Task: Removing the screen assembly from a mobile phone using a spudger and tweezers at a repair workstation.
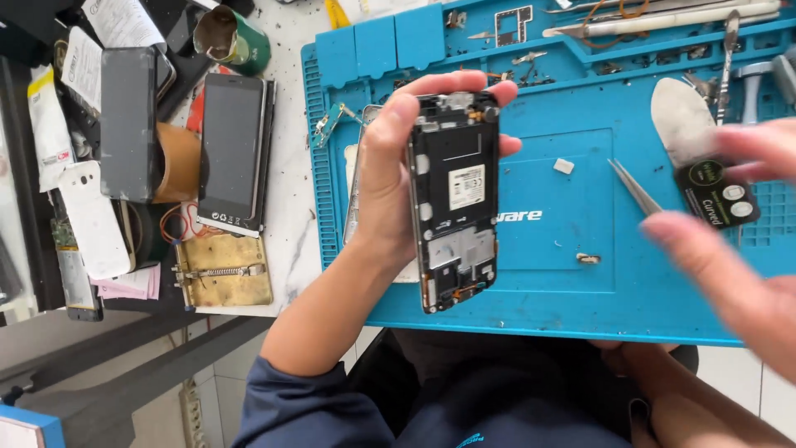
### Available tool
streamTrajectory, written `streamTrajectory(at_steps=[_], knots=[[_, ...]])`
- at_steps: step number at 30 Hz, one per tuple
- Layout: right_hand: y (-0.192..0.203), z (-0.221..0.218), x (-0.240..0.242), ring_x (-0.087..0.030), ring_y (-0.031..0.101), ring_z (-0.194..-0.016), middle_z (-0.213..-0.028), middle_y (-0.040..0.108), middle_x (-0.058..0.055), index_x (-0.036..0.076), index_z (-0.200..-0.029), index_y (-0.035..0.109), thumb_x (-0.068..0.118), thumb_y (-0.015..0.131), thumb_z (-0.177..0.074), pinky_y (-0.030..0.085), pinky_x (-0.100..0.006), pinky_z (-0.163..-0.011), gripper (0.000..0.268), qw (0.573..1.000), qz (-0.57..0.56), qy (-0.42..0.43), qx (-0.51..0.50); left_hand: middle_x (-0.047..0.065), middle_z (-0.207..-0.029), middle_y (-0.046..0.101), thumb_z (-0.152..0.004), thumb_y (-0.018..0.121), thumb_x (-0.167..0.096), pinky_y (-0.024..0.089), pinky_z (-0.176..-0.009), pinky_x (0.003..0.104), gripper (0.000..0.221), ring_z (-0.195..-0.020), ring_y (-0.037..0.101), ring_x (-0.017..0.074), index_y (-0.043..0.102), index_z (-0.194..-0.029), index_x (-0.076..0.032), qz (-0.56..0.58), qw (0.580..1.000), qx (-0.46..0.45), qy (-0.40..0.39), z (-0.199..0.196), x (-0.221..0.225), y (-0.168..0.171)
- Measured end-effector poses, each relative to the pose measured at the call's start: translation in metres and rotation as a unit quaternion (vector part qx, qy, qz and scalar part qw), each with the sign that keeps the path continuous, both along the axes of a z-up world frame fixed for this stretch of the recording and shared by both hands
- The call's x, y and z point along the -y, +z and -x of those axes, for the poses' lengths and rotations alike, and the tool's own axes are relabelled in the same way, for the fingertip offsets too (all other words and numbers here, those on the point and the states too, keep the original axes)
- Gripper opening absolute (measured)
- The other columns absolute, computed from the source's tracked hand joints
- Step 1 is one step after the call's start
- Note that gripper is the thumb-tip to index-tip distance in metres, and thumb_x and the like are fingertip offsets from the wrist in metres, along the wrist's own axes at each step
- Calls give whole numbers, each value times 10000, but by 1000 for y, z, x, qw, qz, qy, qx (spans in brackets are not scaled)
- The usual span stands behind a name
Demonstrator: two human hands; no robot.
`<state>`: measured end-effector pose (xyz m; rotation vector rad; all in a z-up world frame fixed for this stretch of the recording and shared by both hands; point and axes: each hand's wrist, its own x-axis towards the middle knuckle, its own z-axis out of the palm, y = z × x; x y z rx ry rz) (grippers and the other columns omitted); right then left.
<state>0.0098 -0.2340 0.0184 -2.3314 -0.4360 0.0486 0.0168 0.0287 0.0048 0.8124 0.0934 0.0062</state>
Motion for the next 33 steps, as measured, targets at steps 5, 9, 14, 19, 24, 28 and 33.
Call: streamTrajectory(at_steps=[5, 9, 14, 19, 24, 28, 33], knots=[[31, -14, -64, -200, 629, -1228, -1339, 609, -140, -1, -1477, 414, 216, 757, -706, 578, -333, -976, 871, 955, -132, 85, -253, 233, -1237, 649, -1021, 691, -263, 640, -867, 527, 334, -1222, 631, 423, 680, -1161, 40, 25, 998, 55, 16, 5, 10, -7], [36, -21, -93, -112, 730, -1083, -1380, 658, 21, 102, -1517, 407, 316, 820, -629, 674, -311, -823, 1002, 905, -155, 52, -393, 184, -1224, 690, -1043, 674, -184, 583, -992, 478, 217, -1199, 662, 375, 717, -1153, -2, 1, 995, 86, 41, 5, 9, -10], [42, -24, -105, -103, 734, -979, -1298, 681, 44, 101, -1490, 458, 298, 842, -606, 697, -286, -770, 984, 909, -141, 32, -391, 219, -1226, 662, -1053, 637, -93, 656, -918, 448, 165, -1201, 661, 369, 699, -1156, 19, -31, 993, 86, 70, 8, 13, -9], [36, -30, -102, -98, 774, -939, -1110, 811, 56, 136, -1230, 716, 194, 823, -654, 675, -283, -794, 589, 889, -151, 48, -429, 191, -1240, 673, -1021, 675, -45, 665, -987, 426, 162, -1211, 660, 303, 708, -1177, -14, -111, 985, 99, 82, 9, 13, -10], [36, -35, -100, -124, 770, -991, -1191, 773, 41, 126, -1290, 691, 128, 813, -634, 655, -291, -844, 667, 862, -166, 13, -478, 191, -1257, 664, -1006, 694, -48, 663, -1010, 429, 180, -1225, 657, 303, 701, -1183, -17, -125, 983, 105, 81, 9, 14, -11], [37, -36, -98, -108, 757, -987, -1212, 749, 56, 134, -1281, 686, 112, 815, -636, 607, -265, -879, 659, 859, -149, -22, -489, 190, -1242, 674, -1001, 688, -43, 654, -1007, 407, 182, -1235, 654, 310, 700, -1180, -8, -143, 979, 112, 89, 7, 14, -13], [35, -36, -95, -115, 762, -1022, -1219, 766, 38, 134, -1309, 667, 117, 815, -612, 630, -279, -875, 713, 858, -159, -26, -488, 153, -1250, 690, -999, 702, -66, 606, -1052, 386, 181, -1239, 669, 301, 711, -1179, -47, -160, 976, 114, 93, 8, 13, -11]])
